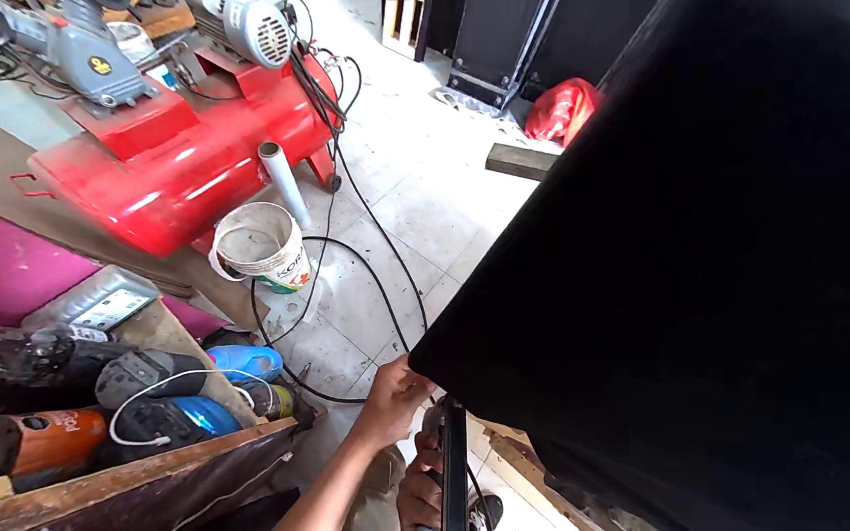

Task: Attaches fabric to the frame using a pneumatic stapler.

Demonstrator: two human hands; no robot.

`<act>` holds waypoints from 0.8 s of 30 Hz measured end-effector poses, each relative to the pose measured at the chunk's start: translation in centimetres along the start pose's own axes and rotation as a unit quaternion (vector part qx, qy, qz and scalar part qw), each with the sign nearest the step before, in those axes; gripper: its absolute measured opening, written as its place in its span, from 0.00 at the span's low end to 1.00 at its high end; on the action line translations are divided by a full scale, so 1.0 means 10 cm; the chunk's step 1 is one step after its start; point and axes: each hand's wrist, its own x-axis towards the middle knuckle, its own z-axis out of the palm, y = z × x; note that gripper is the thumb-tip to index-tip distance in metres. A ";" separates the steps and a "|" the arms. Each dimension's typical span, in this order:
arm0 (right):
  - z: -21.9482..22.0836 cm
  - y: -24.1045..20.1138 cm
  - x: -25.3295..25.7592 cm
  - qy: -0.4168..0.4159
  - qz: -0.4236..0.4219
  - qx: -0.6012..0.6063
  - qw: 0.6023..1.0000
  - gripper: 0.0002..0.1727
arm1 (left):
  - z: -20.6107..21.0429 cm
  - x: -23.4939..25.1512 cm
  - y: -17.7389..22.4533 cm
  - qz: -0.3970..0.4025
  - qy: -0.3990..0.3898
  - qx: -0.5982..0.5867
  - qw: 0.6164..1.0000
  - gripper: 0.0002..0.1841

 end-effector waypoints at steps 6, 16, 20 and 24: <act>-0.39 -0.14 -0.30 0.003 0.012 -0.011 1.000 0.20 | 0.00 0.00 -0.06 0.064 0.104 0.099 0.988 0.04; -0.07 0.01 0.20 -0.004 0.019 0.003 1.000 0.16 | -0.02 0.19 -0.14 0.166 0.085 0.147 0.971 0.07; -0.18 -0.06 0.24 -0.008 0.060 0.000 0.998 0.17 | -0.08 0.24 -0.09 0.172 0.061 0.193 0.964 0.09; -0.19 -0.03 0.40 -0.026 0.064 0.013 0.998 0.18 | -0.29 0.24 0.24 0.117 0.100 0.303 0.940 0.13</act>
